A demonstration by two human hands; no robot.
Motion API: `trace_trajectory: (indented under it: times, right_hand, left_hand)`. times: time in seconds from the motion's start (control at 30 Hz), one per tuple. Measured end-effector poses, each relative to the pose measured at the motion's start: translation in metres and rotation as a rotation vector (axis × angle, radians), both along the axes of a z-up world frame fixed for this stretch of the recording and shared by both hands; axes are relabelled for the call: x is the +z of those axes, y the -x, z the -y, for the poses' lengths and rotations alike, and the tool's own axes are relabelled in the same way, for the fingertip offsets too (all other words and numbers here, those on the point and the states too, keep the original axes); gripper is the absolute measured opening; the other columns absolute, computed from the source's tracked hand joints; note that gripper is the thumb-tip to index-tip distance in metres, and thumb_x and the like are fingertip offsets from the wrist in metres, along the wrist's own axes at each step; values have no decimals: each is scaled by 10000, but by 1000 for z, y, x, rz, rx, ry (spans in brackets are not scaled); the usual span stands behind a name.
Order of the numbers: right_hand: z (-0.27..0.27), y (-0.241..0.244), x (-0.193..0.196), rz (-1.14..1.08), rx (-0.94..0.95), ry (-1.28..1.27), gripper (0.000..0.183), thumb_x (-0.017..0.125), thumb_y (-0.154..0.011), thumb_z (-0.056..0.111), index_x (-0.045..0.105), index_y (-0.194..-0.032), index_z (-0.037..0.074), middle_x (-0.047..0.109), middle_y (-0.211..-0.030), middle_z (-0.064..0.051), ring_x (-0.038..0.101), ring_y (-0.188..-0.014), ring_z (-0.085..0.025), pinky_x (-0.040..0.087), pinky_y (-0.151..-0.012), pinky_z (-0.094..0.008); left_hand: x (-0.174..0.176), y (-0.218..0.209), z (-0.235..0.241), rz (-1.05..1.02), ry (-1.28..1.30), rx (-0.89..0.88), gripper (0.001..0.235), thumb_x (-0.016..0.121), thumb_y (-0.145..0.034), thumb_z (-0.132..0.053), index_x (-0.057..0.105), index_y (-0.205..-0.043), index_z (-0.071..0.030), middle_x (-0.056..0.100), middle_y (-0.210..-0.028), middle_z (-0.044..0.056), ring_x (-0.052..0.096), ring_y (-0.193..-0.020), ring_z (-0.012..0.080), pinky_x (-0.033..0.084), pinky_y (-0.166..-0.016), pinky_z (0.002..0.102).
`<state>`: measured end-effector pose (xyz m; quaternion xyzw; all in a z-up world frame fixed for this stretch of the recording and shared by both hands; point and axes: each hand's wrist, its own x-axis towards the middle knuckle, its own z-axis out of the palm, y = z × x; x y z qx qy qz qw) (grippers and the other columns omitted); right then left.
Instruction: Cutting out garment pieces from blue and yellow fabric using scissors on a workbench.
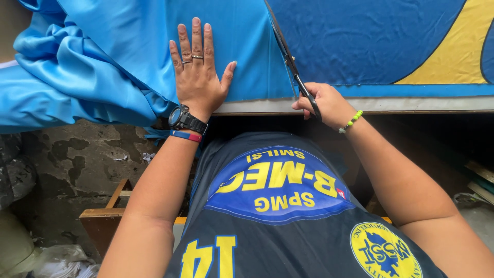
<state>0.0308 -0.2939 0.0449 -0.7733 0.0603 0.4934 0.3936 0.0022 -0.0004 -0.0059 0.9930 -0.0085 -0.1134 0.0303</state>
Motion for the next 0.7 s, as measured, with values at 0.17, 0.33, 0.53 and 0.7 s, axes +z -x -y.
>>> trace_trajectory:
  times: [0.17,0.33,0.53,0.7]
  right_hand:
    - [-9,-8,0,22,36,42,243,716,-878,280,564,-755,137,642,-631,-35,608,-592,-143,502,-621,-286]
    - [-7,-8,-1,52,30,27,254,726,-874,270,584,-726,122,660,-595,-51,629,-552,-154,515,-596,-284]
    - [-13,-19,1,13,26,26,254,730,-863,268,569,-730,124,609,-608,-27,608,-575,-132,524,-594,-272]
    - [-13,-20,-5,32,61,32,235,723,-896,286,604,-771,127,645,-660,-33,613,-607,-143,521,-624,-291]
  left_hand:
    - [-3,3,0,30,-27,-13,813,395,-1168,-703,222,-1679,-94,151,-1712,132,101,-1570,386,131,-1307,567]
    - [-4,4,0,26,-35,-11,818,369,-1156,-709,215,-1676,-96,157,-1715,131,103,-1572,386,113,-1303,564]
    - [-8,4,0,38,-23,-1,823,359,-1143,-714,222,-1675,-100,163,-1716,126,112,-1576,383,100,-1302,559]
    - [-7,3,0,14,-25,10,825,368,-1147,-716,212,-1680,-107,145,-1719,119,98,-1579,376,97,-1308,554]
